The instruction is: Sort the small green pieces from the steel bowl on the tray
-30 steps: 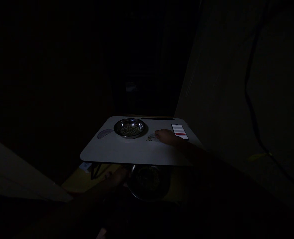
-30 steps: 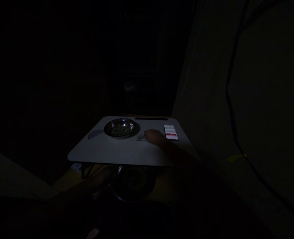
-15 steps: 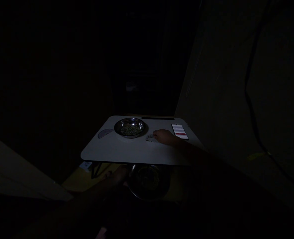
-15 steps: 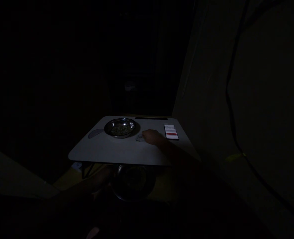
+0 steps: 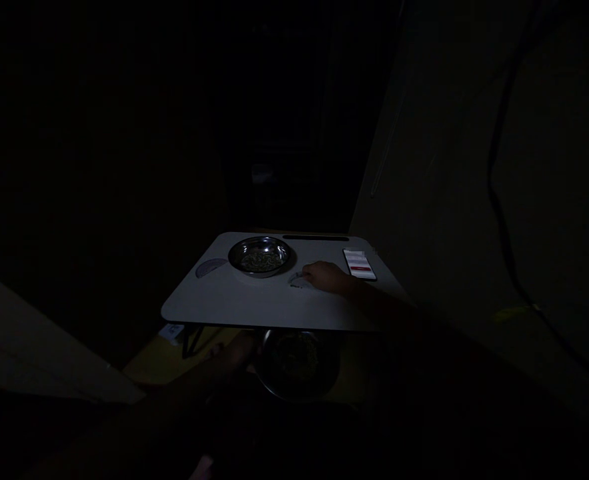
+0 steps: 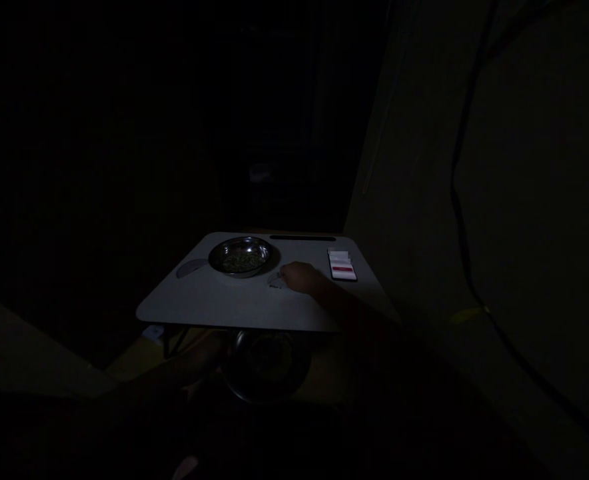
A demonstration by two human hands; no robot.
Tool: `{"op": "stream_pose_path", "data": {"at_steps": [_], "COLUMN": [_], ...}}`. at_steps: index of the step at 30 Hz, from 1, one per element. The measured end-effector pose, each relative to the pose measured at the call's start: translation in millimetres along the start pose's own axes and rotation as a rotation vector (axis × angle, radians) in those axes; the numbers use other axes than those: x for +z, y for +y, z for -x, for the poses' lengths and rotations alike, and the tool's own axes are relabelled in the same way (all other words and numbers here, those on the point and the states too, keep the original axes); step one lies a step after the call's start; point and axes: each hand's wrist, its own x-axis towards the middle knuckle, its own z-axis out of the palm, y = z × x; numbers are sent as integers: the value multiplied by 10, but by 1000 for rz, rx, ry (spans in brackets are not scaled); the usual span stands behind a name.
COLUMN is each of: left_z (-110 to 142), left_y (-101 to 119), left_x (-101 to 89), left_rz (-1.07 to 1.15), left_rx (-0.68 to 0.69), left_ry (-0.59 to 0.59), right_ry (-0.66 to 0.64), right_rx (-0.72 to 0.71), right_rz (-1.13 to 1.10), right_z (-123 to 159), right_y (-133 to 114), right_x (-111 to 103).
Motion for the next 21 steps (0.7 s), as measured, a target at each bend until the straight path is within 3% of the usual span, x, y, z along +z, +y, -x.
{"op": "stream_pose_path", "data": {"at_steps": [13,17,21], "left_z": [-21,51,122], "left_y": [-38,33,119], "left_x": [-16,0,32], "left_rz": [-31,-20,-10], "left_rx": [-24,23,-18], "left_ry": [2,0,14], "right_ry": [-8,-26,-15], "right_rx": [-21,-26,-32], "right_rz": [21,29,24], "right_z": [47,55,58], "right_y": [-51,-87,-113], "right_x": [-36,-63,-64]}}
